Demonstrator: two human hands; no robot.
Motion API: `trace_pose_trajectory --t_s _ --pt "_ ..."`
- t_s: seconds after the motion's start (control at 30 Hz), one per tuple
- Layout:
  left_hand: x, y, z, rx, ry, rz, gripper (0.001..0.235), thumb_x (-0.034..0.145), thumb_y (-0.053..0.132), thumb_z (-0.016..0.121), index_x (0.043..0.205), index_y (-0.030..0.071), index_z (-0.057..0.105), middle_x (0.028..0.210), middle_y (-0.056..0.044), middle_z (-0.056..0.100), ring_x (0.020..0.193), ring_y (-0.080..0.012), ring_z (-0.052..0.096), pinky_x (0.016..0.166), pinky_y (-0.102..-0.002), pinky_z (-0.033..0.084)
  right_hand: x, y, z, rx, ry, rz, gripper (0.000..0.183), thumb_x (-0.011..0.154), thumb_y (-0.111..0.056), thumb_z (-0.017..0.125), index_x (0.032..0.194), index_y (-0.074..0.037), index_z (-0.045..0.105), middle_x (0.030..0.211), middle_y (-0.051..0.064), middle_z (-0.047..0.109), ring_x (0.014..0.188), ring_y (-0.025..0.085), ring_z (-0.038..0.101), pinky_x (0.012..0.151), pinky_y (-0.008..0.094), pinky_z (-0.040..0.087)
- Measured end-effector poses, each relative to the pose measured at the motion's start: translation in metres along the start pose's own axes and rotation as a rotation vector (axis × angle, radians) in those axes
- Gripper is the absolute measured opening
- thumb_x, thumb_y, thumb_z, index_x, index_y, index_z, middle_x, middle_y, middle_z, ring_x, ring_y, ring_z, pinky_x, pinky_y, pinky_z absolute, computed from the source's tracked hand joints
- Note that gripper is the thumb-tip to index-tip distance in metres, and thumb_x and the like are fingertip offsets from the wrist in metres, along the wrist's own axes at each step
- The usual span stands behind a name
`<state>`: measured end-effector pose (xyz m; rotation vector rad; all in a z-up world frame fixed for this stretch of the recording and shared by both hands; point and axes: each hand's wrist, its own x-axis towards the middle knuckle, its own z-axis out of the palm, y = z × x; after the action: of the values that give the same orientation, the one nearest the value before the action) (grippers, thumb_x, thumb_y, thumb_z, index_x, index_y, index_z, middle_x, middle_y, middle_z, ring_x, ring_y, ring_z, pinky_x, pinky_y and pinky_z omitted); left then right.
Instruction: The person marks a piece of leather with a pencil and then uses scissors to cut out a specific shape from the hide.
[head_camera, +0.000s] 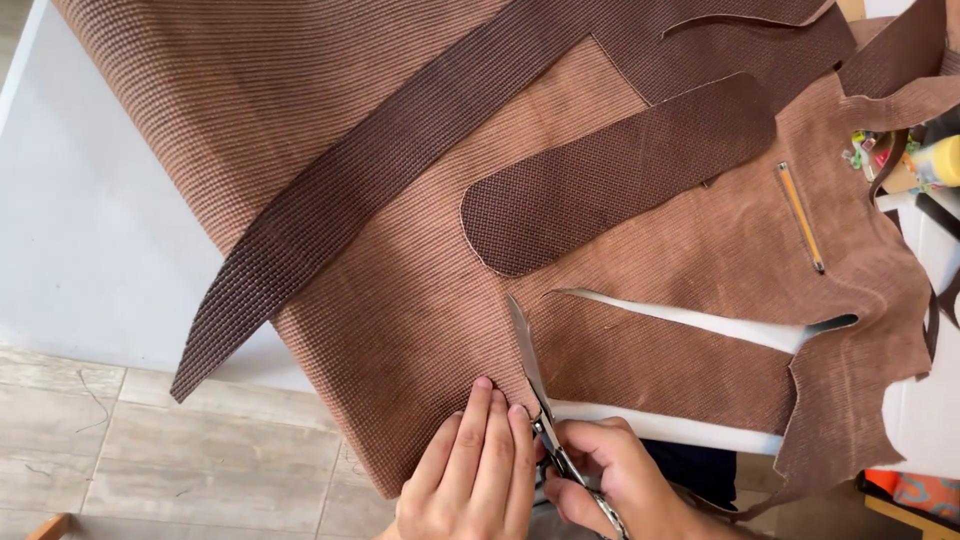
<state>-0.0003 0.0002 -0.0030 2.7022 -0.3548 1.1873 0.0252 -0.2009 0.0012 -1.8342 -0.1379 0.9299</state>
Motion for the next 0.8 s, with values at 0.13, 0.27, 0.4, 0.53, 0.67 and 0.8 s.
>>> trace_pose_trajectory --t_s 0.13,0.27,0.4,0.53,0.67,0.8 --pt "-0.003 0.006 -0.005 -0.006 -0.081 -0.05 0.03 0.102 0.003 0.042 0.095 0.009 0.07 0.096 -0.006 0.076 0.097 -0.0213 0.079 0.075 -0.026 0.057 0.0 0.019 0.005 -0.174 0.047 -0.111 0.015 0.077 -0.016 0.07 0.085 -0.004 0.073 0.059 -0.003 0.044 0.056 0.009 0.034 0.045 0.029 0.031" --pt "-0.007 0.009 -0.002 -0.011 -0.048 -0.062 0.029 0.102 0.001 0.043 0.095 0.007 0.07 0.096 -0.008 0.077 0.096 -0.0226 0.079 0.075 -0.027 0.058 0.002 0.022 0.024 0.051 0.075 -0.234 0.034 0.087 -0.027 0.068 0.099 0.004 0.075 0.067 0.005 0.069 0.046 0.008 0.056 0.038 0.026 0.046" --pt "-0.007 0.008 -0.011 -0.002 -0.114 -0.133 0.034 0.107 0.014 0.037 0.105 0.011 0.071 0.107 -0.005 0.078 0.105 -0.0208 0.076 0.085 -0.032 0.054 -0.005 0.033 0.034 0.222 0.126 -0.084 0.019 0.084 -0.011 0.068 0.095 0.005 0.072 0.061 0.007 0.062 0.046 0.012 0.056 0.039 0.028 0.048" --pt "-0.026 -0.004 -0.011 0.01 -0.118 -0.049 0.032 0.106 0.009 0.039 0.107 0.008 0.07 0.118 -0.009 0.077 0.11 -0.0245 0.074 0.094 -0.038 0.055 -0.005 0.028 0.039 0.153 0.169 -0.051 0.027 0.081 -0.03 0.068 0.087 -0.003 0.069 0.054 0.002 0.061 0.038 0.013 0.06 0.036 0.026 0.049" --pt "-0.04 -0.004 -0.005 -0.008 -0.074 -0.016 0.028 0.105 0.006 0.039 0.111 0.006 0.067 0.116 -0.01 0.077 0.108 -0.0241 0.076 0.094 -0.035 0.057 -0.002 0.025 0.049 0.188 0.196 -0.193 0.033 0.084 -0.033 0.068 0.089 0.0 0.07 0.049 0.009 0.064 0.038 0.013 0.059 0.036 0.026 0.05" --pt "-0.042 -0.003 -0.003 -0.023 -0.066 -0.015 0.029 0.108 0.013 0.04 0.11 0.006 0.067 0.115 -0.011 0.077 0.108 -0.0247 0.076 0.092 -0.035 0.058 -0.002 0.016 0.056 0.143 0.241 -0.154 0.028 0.079 -0.028 0.065 0.085 -0.002 0.073 0.048 0.007 0.065 0.036 0.012 0.057 0.035 0.026 0.046"
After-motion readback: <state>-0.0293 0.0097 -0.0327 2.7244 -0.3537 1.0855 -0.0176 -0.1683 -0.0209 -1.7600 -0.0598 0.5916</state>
